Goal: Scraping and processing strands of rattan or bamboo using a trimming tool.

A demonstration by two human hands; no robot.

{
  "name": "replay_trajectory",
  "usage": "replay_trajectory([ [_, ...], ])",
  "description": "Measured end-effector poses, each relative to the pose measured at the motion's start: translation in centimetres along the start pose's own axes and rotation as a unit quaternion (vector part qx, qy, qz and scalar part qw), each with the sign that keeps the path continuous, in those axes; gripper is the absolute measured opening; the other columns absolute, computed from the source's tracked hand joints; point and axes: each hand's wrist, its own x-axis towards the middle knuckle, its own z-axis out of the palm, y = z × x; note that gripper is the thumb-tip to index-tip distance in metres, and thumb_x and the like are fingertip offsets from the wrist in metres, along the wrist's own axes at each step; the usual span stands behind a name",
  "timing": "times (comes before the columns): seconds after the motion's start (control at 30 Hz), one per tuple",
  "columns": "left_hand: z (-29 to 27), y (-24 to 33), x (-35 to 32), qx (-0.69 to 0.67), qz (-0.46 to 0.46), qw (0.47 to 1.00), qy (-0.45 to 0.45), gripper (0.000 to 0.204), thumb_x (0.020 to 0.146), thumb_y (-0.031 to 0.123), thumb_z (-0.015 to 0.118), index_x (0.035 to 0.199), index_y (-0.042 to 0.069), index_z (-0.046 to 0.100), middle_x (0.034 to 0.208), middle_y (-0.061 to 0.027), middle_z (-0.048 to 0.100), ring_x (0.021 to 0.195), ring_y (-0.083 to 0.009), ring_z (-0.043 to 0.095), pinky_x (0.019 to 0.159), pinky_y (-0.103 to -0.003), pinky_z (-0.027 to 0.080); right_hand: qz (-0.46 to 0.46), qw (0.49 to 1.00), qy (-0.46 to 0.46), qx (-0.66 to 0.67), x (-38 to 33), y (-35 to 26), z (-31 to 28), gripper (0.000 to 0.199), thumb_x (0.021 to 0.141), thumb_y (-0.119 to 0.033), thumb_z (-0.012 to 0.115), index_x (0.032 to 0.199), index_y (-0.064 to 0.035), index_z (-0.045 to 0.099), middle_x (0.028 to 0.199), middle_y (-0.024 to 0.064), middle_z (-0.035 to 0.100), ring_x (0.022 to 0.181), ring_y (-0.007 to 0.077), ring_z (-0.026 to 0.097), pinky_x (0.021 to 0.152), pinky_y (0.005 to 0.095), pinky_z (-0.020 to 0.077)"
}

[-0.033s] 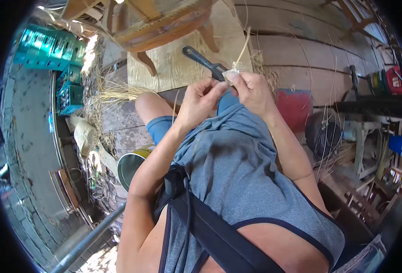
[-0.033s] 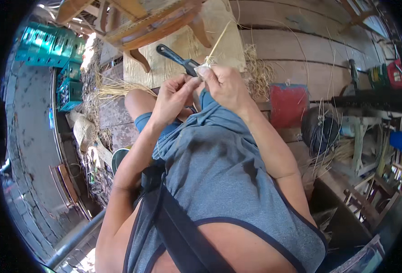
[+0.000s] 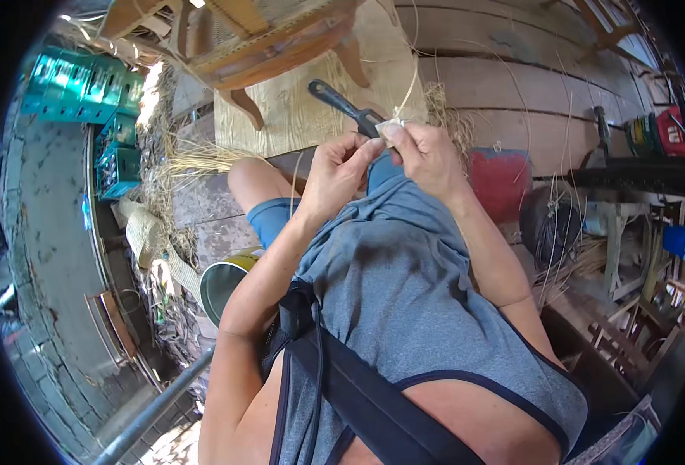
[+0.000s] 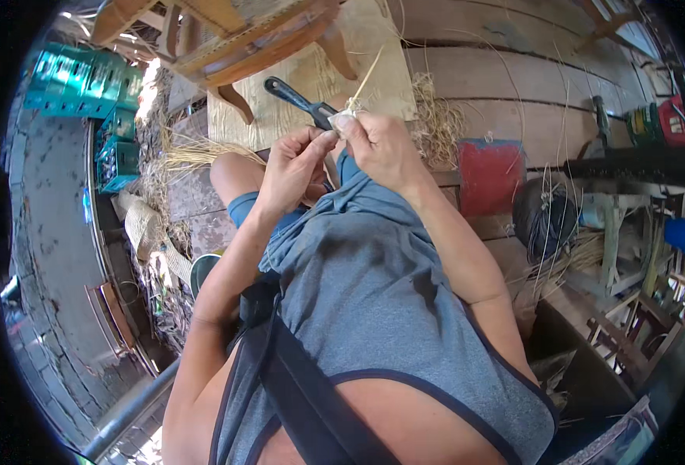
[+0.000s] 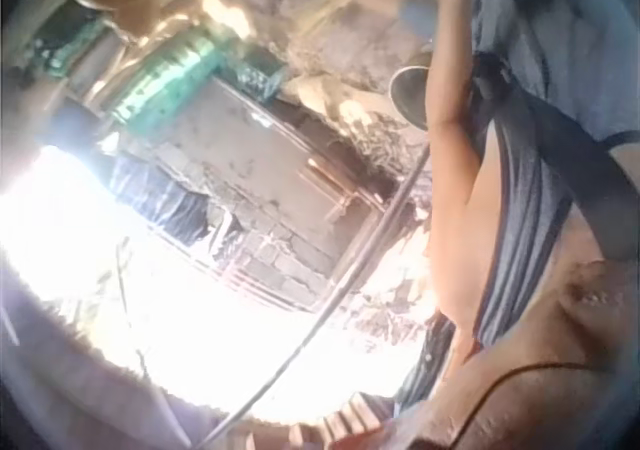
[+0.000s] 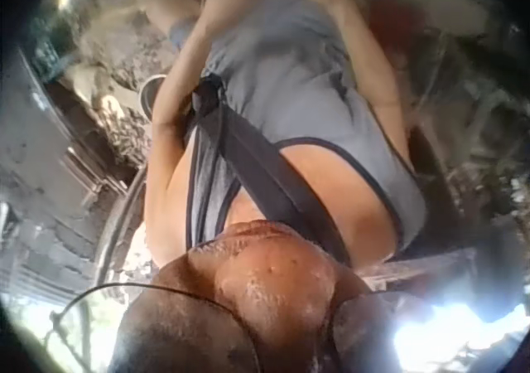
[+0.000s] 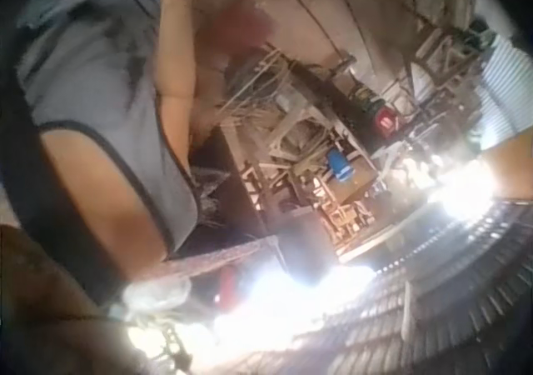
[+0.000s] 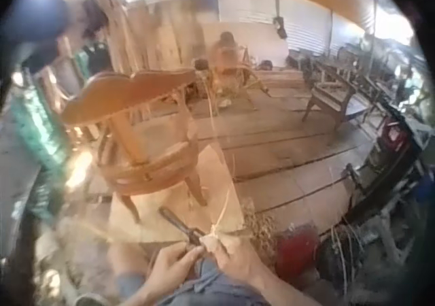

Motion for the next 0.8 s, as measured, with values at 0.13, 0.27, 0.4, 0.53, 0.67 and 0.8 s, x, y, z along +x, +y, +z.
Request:
replay_trajectory([
  [0.13,0.8,0.0,0.2,0.075,-0.017,0.997,0.006,0.024,0.094,0.020,0.063,0.078,0.003,0.062,0.059,0.0072,0.049,0.054,-0.0008,0.039,0.047,-0.021,0.031,0.033,0.999,0.026,0.018,-1.3,1.3,0.2,0.036,0.097,-0.028,0.051,0.084,0.0023,0.065,0.060,0.0090,0.059,0.057,0.0158,0.059,0.053,0.0308,0.0454],
  [0.27,0.9,-1.6,-0.3,0.144,0.049,0.988,0.006,0.019,0.092,0.013,0.062,0.078,0.001,0.060,0.058,0.0039,0.048,0.054,-0.0032,0.038,0.047,-0.022,0.030,-0.003,1.000,0.031,0.007,-2.1,2.3,0.6,0.035,0.096,-0.028,0.052,0.083,0.0024,0.065,0.058,0.0088,0.059,0.054,0.0154,0.059,0.051,0.0306,0.0450],
  [0.4,1.0,-1.9,-1.2,0.213,0.120,0.969,0.031,0.013,0.090,0.007,0.061,0.080,-0.001,0.058,0.057,-0.0022,0.048,0.052,-0.0074,0.042,0.048,-0.026,0.036,0.027,0.999,0.037,0.029,-1.9,3.6,0.7,0.036,0.096,-0.028,0.053,0.078,0.0016,0.065,0.057,0.0070,0.057,0.051,0.0122,0.054,0.049,0.0295,0.0424],
  [0.53,-0.1,-1.4,-3.4,0.259,0.140,0.955,0.014,0.010,0.090,0.006,0.061,0.084,-0.001,0.059,0.059,-0.0029,0.050,0.052,-0.0081,0.044,0.048,-0.026,0.037,0.024,1.000,-0.002,0.020,-1.3,3.1,-0.5,0.037,0.095,-0.026,0.055,0.071,0.0000,0.063,0.056,0.0019,0.055,0.049,0.0094,0.048,0.048,0.0277,0.0392],
  [0.67,-0.8,0.7,-6.7,0.285,0.150,0.946,0.020,0.007,0.088,0.004,0.062,0.084,-0.001,0.059,0.060,-0.0056,0.050,0.052,-0.0105,0.046,0.049,-0.026,0.037,0.081,0.990,0.000,0.119,-0.4,2.2,-1.7,0.040,0.096,-0.028,0.055,0.066,-0.0025,0.061,0.057,-0.0007,0.054,0.046,0.0051,0.046,0.042,0.0227,0.0353],
  [0.8,-2.4,2.4,-10.1,0.319,0.103,0.941,0.035,0.007,0.087,0.003,0.063,0.082,0.000,0.059,0.062,-0.0068,0.055,0.053,-0.0131,0.051,0.050,-0.027,0.040,0.103,0.975,0.013,0.196,0.9,3.2,-3.1,0.034,0.097,-0.027,0.054,0.075,-0.0018,0.062,0.060,0.0010,0.055,0.043,0.0043,0.044,0.040,0.0193,0.0331],
])
